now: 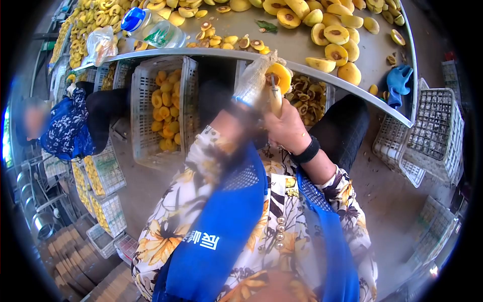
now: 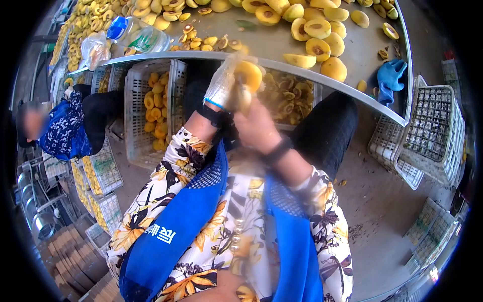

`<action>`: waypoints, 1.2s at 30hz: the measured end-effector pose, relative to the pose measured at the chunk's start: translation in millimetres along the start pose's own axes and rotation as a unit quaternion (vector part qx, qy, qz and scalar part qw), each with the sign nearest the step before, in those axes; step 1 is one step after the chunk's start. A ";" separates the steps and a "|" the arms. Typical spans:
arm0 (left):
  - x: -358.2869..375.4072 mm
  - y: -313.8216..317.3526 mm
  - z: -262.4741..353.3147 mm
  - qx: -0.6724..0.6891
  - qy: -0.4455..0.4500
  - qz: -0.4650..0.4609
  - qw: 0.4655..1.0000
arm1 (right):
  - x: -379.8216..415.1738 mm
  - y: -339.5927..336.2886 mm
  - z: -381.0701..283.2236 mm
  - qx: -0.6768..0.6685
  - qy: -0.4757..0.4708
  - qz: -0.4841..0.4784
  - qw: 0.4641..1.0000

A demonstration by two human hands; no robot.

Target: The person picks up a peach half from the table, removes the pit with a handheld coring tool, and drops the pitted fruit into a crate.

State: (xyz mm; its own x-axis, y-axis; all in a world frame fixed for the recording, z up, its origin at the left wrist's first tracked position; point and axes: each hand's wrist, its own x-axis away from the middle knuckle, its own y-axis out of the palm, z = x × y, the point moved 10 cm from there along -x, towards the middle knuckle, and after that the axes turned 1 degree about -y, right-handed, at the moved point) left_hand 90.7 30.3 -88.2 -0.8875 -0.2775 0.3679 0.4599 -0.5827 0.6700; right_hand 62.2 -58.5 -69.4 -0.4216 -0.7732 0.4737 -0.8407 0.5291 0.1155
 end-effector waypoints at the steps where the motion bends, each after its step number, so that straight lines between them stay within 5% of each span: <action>1: 0.9 1.2 1.1 -0.010 0.013 -0.005 1.000 | 1.0 0.4 -0.7 -0.002 -0.007 -0.008 1.000; 3: 1.4 5.2 3.0 -0.028 0.039 -0.015 0.999 | -1.6 -0.1 4.8 0.017 -0.019 -0.016 1.000; 6: 0.4 9.1 -15.6 -0.038 -0.068 -0.040 0.996 | 0.1 2.6 8.9 0.017 -0.022 -0.001 1.000; 9: 4.6 17.6 -14.3 0.004 -0.080 -0.028 0.996 | 2.9 4.5 7.6 -0.035 0.002 -0.011 0.999; 15: 1.3 -7.9 23.3 -0.182 0.149 0.049 0.971 | 5.2 17.4 11.6 -0.203 0.066 -0.151 0.965; 18: 13.2 1.3 28.1 -0.172 0.114 0.071 0.976 | 4.2 20.0 13.6 -0.289 0.100 -0.216 0.927; 21: 5.9 -14.4 8.5 0.024 0.113 0.083 0.990 | 0.6 20.4 19.5 -0.345 0.103 -0.248 0.899; 22: 7.0 -23.4 3.8 -0.010 0.087 0.139 0.986 | -1.4 20.4 21.6 -0.360 0.097 -0.256 0.892; 25: 3.1 -33.7 -10.9 0.212 -0.026 0.163 0.963 | 9.2 12.8 1.7 -0.360 -0.019 -0.326 0.874; 26: 2.7 -39.5 4.6 0.153 0.048 0.142 0.977 | 9.0 11.2 -0.9 -0.369 -0.021 -0.335 0.867; 29: 5.5 -37.8 15.9 0.135 0.081 0.118 0.980 | -0.6 -7.8 15.0 -0.189 0.027 -0.238 0.952; 31: 8.3 -39.8 19.3 0.148 0.084 0.126 0.977 | -6.1 -19.2 -6.9 -0.066 -0.047 -0.101 0.992; 36: 24.9 -33.5 32.0 0.036 0.158 0.162 0.973 | -6.1 -29.9 -33.3 0.210 -0.183 0.067 0.958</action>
State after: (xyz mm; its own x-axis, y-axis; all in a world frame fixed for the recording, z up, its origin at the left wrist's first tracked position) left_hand 54.1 67.4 -80.9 -0.6551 -0.6649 0.3589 0.7079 -0.3742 0.5990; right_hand 101.2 -58.0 -46.6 -0.5610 -0.8200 0.1133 -0.8013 0.5034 -0.3233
